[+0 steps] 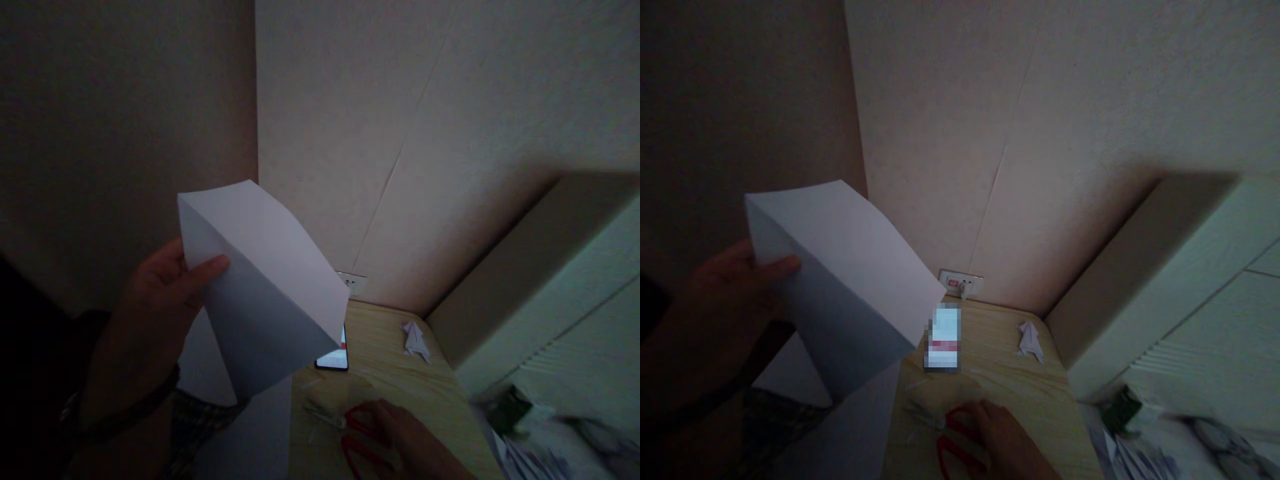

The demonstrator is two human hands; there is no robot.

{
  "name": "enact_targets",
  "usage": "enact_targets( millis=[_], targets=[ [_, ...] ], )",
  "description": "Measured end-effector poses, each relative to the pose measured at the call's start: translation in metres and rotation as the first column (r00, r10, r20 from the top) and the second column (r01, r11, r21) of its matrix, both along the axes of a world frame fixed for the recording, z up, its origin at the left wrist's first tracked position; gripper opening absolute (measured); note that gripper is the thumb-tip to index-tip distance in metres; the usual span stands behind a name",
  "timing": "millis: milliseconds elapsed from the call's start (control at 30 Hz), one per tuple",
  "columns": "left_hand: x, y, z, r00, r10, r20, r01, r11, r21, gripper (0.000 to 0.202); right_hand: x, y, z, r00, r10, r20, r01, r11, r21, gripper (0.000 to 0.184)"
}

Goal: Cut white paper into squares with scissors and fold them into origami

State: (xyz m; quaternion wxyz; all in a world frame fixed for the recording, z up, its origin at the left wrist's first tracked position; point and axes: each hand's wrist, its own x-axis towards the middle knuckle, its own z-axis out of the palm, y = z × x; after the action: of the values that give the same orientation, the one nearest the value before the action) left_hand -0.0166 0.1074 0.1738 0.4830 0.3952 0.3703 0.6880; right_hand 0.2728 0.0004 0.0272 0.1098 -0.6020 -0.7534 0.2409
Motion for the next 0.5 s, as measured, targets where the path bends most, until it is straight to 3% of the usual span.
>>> enact_targets(
  millis=[167,300,433,500],
  targets=[
    [-0.002,0.003,0.001,0.999,0.033,0.015,-0.033,0.999,-0.025,0.021,0.026,-0.001,0.017,0.948,-0.038,-0.315,0.032,0.999,-0.024,0.053],
    [-0.001,0.004,0.002,0.999,0.013,0.04,-0.012,0.999,-0.034,0.023,0.017,0.023,0.036,0.72,0.011,-0.694,0.005,1.0,0.021,0.051],
    [0.004,0.002,0.002,0.998,-0.027,0.051,0.027,1.0,-0.009,0.018,-0.028,0.051,0.071,0.49,0.014,-0.872,0.109,0.991,0.077,0.042],
    [0.007,0.001,0.001,0.997,-0.042,0.058,0.042,0.999,0.001,0.015,-0.05,0.06,0.086,0.414,0.028,-0.91,0.157,0.982,0.102,0.043]
  ],
)
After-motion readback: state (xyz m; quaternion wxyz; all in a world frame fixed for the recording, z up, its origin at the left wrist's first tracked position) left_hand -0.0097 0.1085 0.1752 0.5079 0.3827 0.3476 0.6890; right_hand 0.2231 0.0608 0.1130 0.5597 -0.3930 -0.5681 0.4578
